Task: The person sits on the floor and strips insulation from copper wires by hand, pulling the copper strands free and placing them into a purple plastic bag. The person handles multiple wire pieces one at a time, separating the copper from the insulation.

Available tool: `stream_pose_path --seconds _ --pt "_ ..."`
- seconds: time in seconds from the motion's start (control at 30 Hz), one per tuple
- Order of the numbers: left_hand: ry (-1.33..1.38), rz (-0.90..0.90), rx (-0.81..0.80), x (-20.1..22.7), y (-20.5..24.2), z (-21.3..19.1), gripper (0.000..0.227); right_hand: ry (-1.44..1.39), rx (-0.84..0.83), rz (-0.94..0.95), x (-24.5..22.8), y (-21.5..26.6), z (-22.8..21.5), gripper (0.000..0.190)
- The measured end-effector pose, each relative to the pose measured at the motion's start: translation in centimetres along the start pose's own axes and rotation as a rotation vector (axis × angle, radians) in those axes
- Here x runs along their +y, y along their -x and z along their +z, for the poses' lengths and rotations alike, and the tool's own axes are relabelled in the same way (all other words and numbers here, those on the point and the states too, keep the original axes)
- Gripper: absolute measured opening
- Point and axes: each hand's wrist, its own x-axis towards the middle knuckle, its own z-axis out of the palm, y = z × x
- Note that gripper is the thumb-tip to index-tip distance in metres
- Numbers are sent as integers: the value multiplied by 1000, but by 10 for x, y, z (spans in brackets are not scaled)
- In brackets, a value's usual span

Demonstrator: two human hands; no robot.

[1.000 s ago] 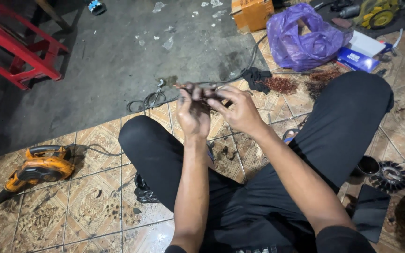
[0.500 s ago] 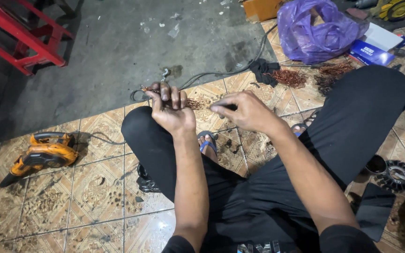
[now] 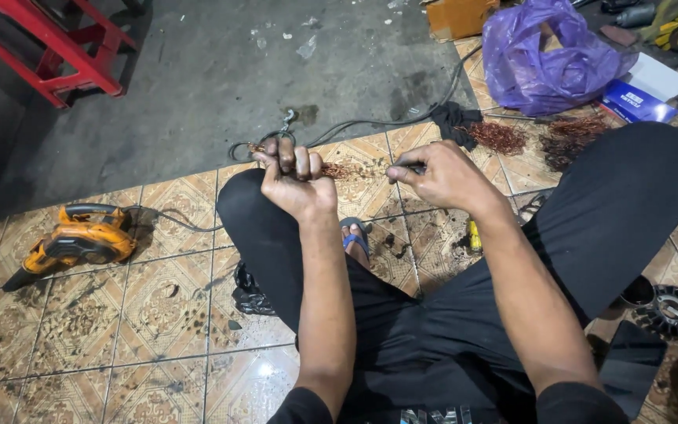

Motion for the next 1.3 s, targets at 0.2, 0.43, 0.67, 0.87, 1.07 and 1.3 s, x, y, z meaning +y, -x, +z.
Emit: stream_pose_path --seconds 0.2,0.43,0.67,0.87,1.07,1.3 --pt "-32 8 -3 3 2 12 25 0 11 -29 -19 20 -22 34" --pt "-46 5 -31 6 3 16 25 -156 81 -114 -5 44 -38 24" --pt "-54 9 -62 5 1 16 25 -309 192 -311 12 41 -42 14" --pt "154 -8 -46 19 -4 -2 23 -738 119 -378 3 26 -12 78" --pt "289 -31 -9 26 -7 -3 18 -656 330 -452 9 11 18 93" --pt "277 8 -4 10 -21 -9 21 -762 786 -449 12 3 83 21"
